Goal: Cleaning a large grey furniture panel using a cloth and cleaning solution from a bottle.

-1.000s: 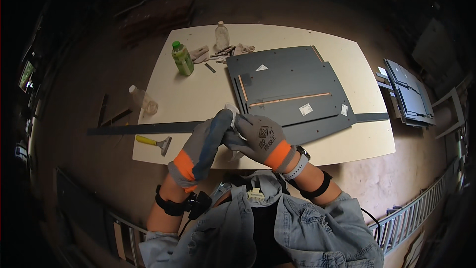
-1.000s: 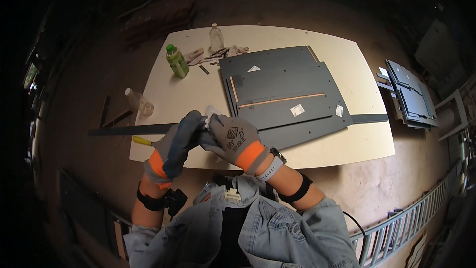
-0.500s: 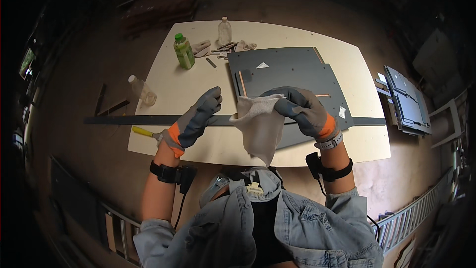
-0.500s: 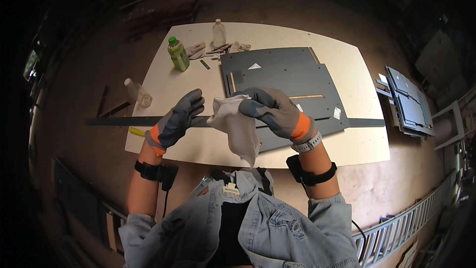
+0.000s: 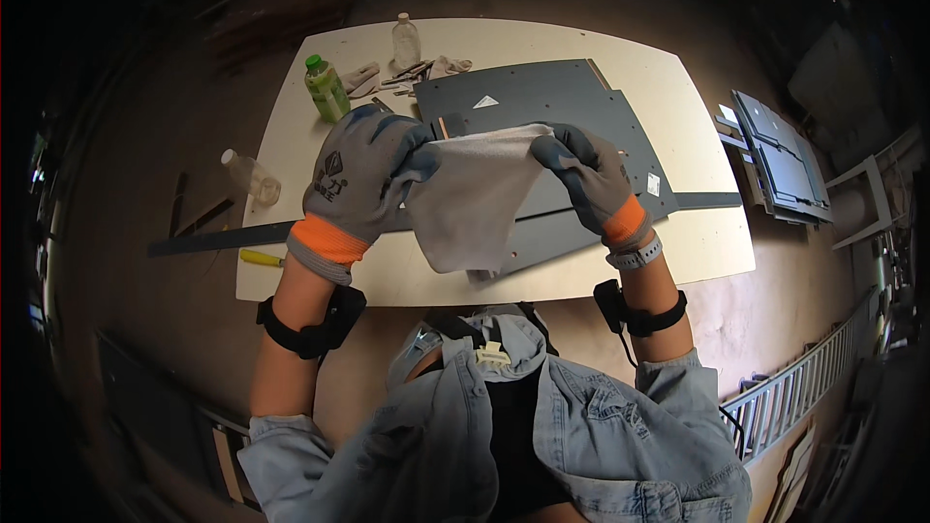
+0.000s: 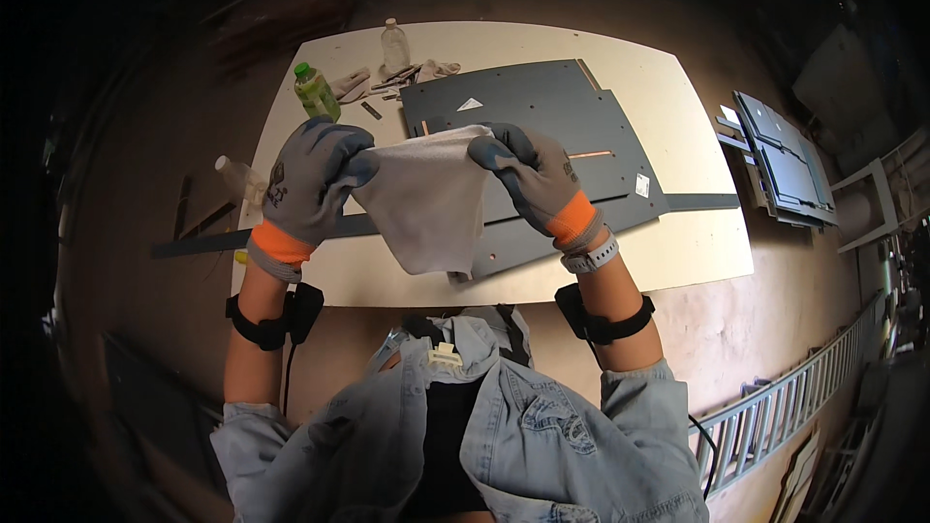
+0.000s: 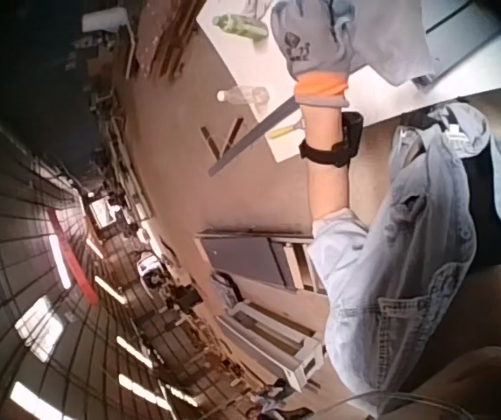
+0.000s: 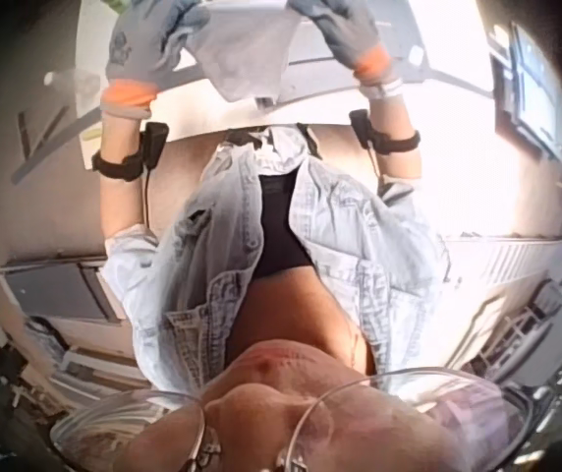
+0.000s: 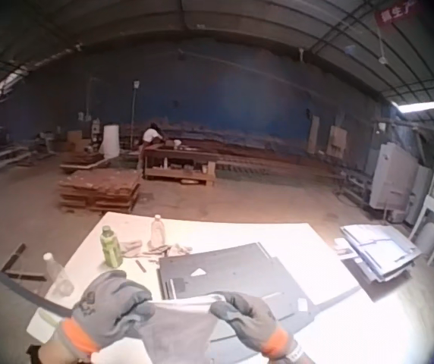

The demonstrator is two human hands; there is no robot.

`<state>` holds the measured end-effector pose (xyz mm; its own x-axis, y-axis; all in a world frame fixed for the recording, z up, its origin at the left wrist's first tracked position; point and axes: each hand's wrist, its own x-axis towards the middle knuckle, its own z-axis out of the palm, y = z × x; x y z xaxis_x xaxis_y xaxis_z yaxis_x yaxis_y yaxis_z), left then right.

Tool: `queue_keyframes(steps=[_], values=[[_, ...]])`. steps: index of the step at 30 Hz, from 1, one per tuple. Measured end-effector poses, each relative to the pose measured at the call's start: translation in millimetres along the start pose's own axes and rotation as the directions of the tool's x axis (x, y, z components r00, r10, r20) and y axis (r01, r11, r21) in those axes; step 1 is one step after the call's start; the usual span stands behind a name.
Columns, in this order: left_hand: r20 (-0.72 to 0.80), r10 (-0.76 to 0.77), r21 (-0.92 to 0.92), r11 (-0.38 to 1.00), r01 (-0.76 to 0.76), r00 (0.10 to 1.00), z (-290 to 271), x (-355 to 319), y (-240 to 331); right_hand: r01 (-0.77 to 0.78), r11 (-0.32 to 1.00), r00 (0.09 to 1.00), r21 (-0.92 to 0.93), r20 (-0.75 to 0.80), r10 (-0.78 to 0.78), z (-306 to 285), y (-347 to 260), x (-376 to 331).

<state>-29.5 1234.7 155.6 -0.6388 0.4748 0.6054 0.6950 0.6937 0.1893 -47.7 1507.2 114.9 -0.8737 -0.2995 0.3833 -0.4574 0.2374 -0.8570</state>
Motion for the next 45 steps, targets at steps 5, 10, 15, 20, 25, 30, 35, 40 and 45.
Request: queue_keyframes(steps=[5,10,15,20,25,30,35,40,45], values=[[0.221,-0.097,-0.085,0.989,0.119,0.97,-5,6,-17,-0.035,0.998,0.999,-0.046,0.0,0.035,0,-9,9],[0.289,-0.192,-0.217,0.941,0.259,0.938,11,26,-23,-0.121,0.992,0.985,0.046,-0.122,0.126,-2,16,23],[0.371,-0.343,-0.242,0.861,0.447,0.863,47,55,-44,-0.191,0.978,0.967,0.085,-0.152,0.203,-17,51,41],[0.381,-0.331,-0.289,0.844,0.451,0.863,53,84,-44,-0.268,0.961,0.939,0.073,-0.204,0.277,-46,42,54],[0.478,-0.34,-0.493,0.66,0.567,0.81,30,123,-12,-0.068,0.983,0.991,-0.172,-0.123,0.047,-90,29,55],[0.651,-0.37,-0.53,0.404,0.745,0.663,69,146,-41,0.015,0.952,1.0,-0.306,-0.02,-0.022,-104,78,79],[0.763,-0.472,-0.066,0.623,0.78,0.442,190,105,-104,-0.62,0.747,0.754,-0.24,0.079,0.652,-69,173,99],[0.631,-0.55,-0.004,0.704,0.711,0.548,264,79,-126,-0.494,0.796,0.843,-0.351,0.033,0.537,-53,254,94],[0.482,-0.588,-0.106,0.697,0.709,0.65,277,80,-131,-0.479,0.86,0.877,-0.178,-0.046,0.479,-60,281,98]])
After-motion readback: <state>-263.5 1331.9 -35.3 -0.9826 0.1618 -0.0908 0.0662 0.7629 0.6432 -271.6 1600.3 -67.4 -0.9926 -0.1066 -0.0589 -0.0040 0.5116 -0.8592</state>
